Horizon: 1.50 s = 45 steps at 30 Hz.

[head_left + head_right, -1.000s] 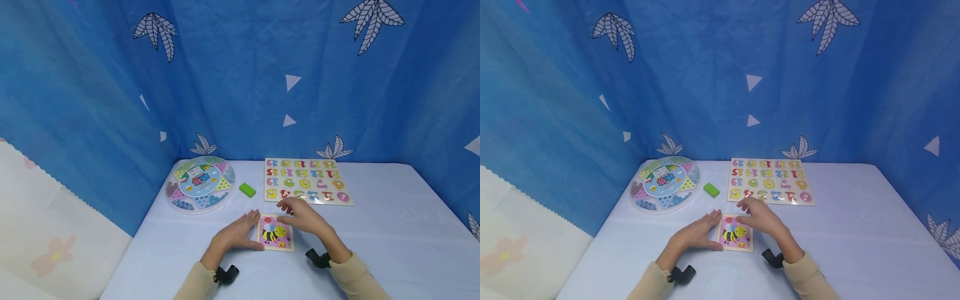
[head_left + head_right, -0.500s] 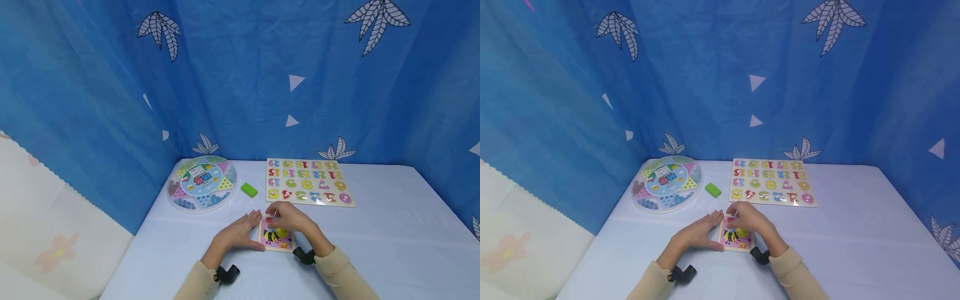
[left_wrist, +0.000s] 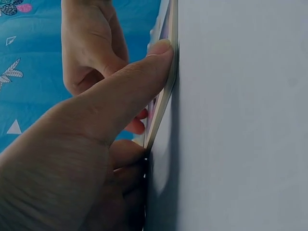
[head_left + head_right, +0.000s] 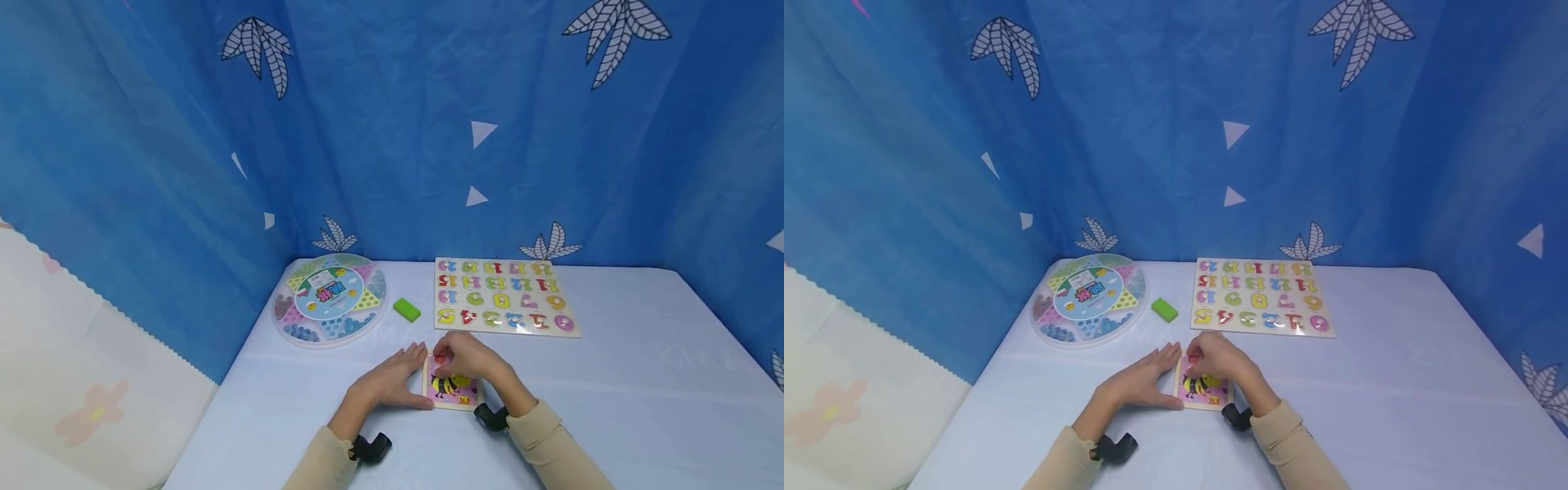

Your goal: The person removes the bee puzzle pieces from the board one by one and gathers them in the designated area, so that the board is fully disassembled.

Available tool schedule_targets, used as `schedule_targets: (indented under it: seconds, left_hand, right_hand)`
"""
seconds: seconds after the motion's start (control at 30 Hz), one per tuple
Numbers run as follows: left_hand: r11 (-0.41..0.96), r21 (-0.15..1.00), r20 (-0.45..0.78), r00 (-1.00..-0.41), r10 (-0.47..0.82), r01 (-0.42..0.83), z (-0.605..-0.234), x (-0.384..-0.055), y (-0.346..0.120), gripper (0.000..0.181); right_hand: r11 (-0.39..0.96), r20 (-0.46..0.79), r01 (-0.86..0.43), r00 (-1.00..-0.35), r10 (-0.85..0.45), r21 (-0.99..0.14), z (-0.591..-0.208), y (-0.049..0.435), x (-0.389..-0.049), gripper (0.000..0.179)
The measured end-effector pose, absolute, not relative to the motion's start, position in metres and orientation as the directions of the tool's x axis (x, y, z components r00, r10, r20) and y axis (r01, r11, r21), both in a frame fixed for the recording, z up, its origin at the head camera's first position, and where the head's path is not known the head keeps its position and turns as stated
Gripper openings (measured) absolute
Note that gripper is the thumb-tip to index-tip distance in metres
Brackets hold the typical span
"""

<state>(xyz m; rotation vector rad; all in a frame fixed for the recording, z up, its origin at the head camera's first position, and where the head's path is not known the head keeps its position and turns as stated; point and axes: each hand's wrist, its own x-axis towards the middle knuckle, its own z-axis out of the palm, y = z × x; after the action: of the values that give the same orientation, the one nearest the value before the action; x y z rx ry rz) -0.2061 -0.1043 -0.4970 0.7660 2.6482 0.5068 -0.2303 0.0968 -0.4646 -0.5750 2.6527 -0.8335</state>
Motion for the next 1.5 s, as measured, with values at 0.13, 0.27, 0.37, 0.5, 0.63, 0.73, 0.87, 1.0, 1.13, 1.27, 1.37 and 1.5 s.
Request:
schedule_targets:
  seconds: [0.13, 0.27, 0.37, 0.5, 0.63, 0.73, 0.87, 1.0, 1.13, 1.27, 1.37, 1.5]
  left_hand:
    - [0.786, 0.432, -0.217, -0.795, 0.566, 0.441, -0.4959, -0.2069, -0.1052, 0.105]
    - [0.789, 0.442, -0.227, -0.797, 0.559, 0.427, -0.4954, -0.2069, -0.1056, 0.105]
    - [0.791, 0.446, -0.235, -0.799, 0.554, 0.418, -0.4961, -0.2068, -0.1056, 0.106]
    - [0.790, 0.443, -0.229, -0.799, 0.556, 0.423, -0.4959, -0.2073, -0.1049, 0.106]
    - [0.790, 0.446, -0.226, -0.801, 0.554, 0.420, -0.4937, -0.2078, -0.1039, 0.107]
    - [0.791, 0.445, -0.226, -0.802, 0.553, 0.419, -0.4926, -0.2080, -0.1037, 0.106]
    - [0.790, 0.445, -0.228, -0.799, 0.556, 0.423, -0.4919, -0.2083, -0.1042, 0.105]
    - [0.793, 0.432, -0.229, -0.798, 0.557, 0.430, -0.4920, -0.2070, -0.1041, 0.106]
    - [0.795, 0.429, -0.230, -0.799, 0.556, 0.429, -0.4926, -0.2061, -0.1037, 0.106]
    - [0.792, 0.437, -0.230, -0.798, 0.557, 0.427, -0.4929, -0.2057, -0.1032, 0.105]
    - [0.791, 0.440, -0.232, -0.798, 0.557, 0.425, -0.4926, -0.2054, -0.1028, 0.105]
    - [0.793, 0.437, -0.238, -0.795, 0.557, 0.424, -0.4917, -0.2054, -0.1023, 0.105]
  right_hand:
    - [0.757, -0.141, -0.300, -0.879, -0.457, -0.580, -0.4657, 0.0962, -0.2316, 0.031]
    - [0.763, -0.126, -0.311, -0.882, -0.454, -0.567, -0.4670, 0.0952, -0.2316, 0.029]
    - [0.773, -0.133, -0.297, -0.889, -0.438, -0.560, -0.4684, 0.0944, -0.2311, 0.026]
    - [0.777, -0.128, -0.279, -0.900, -0.416, -0.564, -0.4686, 0.0936, -0.2310, 0.025]
    - [0.783, -0.117, -0.278, -0.907, -0.405, -0.557, -0.4680, 0.0929, -0.2315, 0.026]
    - [0.782, -0.112, -0.283, -0.906, -0.407, -0.555, -0.4675, 0.0930, -0.2313, 0.027]
    - [0.765, -0.102, -0.296, -0.900, -0.424, -0.572, -0.4675, 0.0949, -0.2312, 0.026]
    - [0.742, -0.088, -0.306, -0.894, -0.439, -0.597, -0.4691, 0.0973, -0.2322, 0.024]
    - [0.729, -0.088, -0.288, -0.898, -0.431, -0.621, -0.4704, 0.0970, -0.2328, 0.023]
    - [0.736, -0.101, -0.259, -0.909, -0.405, -0.625, -0.4714, 0.0949, -0.2325, 0.025]
    - [0.742, -0.104, -0.249, -0.913, -0.394, -0.622, -0.4710, 0.0937, -0.2318, 0.026]
    - [0.747, -0.111, -0.241, -0.915, -0.388, -0.619, -0.4705, 0.0943, -0.2317, 0.028]
